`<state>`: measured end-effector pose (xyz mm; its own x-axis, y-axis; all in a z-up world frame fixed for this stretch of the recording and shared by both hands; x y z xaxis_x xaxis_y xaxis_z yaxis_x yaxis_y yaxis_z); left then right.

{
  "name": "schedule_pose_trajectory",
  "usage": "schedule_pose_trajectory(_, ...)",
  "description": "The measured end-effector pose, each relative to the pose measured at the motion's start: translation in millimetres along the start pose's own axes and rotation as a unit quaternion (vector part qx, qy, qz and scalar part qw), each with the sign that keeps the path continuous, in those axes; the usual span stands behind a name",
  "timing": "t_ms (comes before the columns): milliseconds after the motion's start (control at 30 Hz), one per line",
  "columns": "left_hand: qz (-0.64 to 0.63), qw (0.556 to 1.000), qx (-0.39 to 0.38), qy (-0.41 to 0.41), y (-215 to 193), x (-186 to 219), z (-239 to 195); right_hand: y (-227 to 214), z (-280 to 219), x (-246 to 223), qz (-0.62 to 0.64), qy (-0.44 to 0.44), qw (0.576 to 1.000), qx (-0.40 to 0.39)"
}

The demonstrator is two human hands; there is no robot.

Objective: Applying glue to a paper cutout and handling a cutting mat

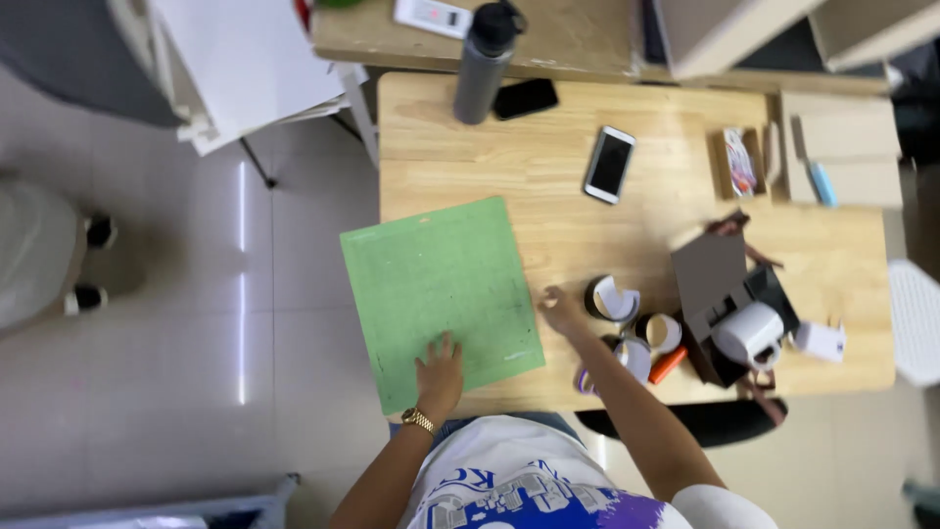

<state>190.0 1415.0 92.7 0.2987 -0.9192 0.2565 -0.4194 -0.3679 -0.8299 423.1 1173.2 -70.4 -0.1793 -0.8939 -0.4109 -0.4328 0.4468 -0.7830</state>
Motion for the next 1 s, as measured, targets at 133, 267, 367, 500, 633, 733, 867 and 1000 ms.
schedule_pose_trajectory(133,-0.013,0.997,0.049,-0.059,23.7,1.0,-11.3,-109.7,27.8,-84.3,-0.011,-0.036,0.998,0.046)
schedule_pose_trajectory(267,0.048,0.941,0.325,-0.086,28.7,-0.8,-18.6,-147.1,131.2,-79.3,0.085,-0.047,0.993,0.070)
schedule_pose_trajectory(367,0.018,0.956,0.278,-0.092,38.6,5.3,-24.5,-161.8,161.4,-82.0,-0.077,-0.075,0.991,0.075)
schedule_pose_trajectory(500,0.007,0.940,0.328,-0.100,38.9,3.7,-30.7,-167.0,200.9,-69.4,-0.268,-0.093,0.951,0.122)
schedule_pose_trajectory(633,-0.015,0.942,0.320,-0.098,49.3,4.7,-28.7,-162.7,170.3,-68.2,-0.306,-0.147,0.928,0.154)
schedule_pose_trajectory(733,-0.022,0.952,0.290,-0.096,50.2,2.7,-26.3,-158.7,150.5,-75.7,-0.270,-0.232,0.909,0.217)
schedule_pose_trajectory(867,-0.021,0.962,0.259,-0.084,47.0,-2.5,-27.9,-165.0,121.7,-84.6,-0.044,-0.131,0.956,0.259)
schedule_pose_trajectory(1000,-0.049,0.966,0.243,-0.069,42.8,-7.4,-29.6,-181.1,145.1,-66.3,0.045,-0.067,0.976,0.202)
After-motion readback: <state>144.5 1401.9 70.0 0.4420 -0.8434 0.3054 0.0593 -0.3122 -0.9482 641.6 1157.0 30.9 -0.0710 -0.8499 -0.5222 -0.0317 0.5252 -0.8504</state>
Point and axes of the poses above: each hand's wrist, its own z-axis towards the middle knuckle, its own y-axis out of the palm, x = y × z, the point moved 6 cm from there along z, towards the middle knuckle, and after that the axes turned 11 degrees about x, right-handed, at the moved point
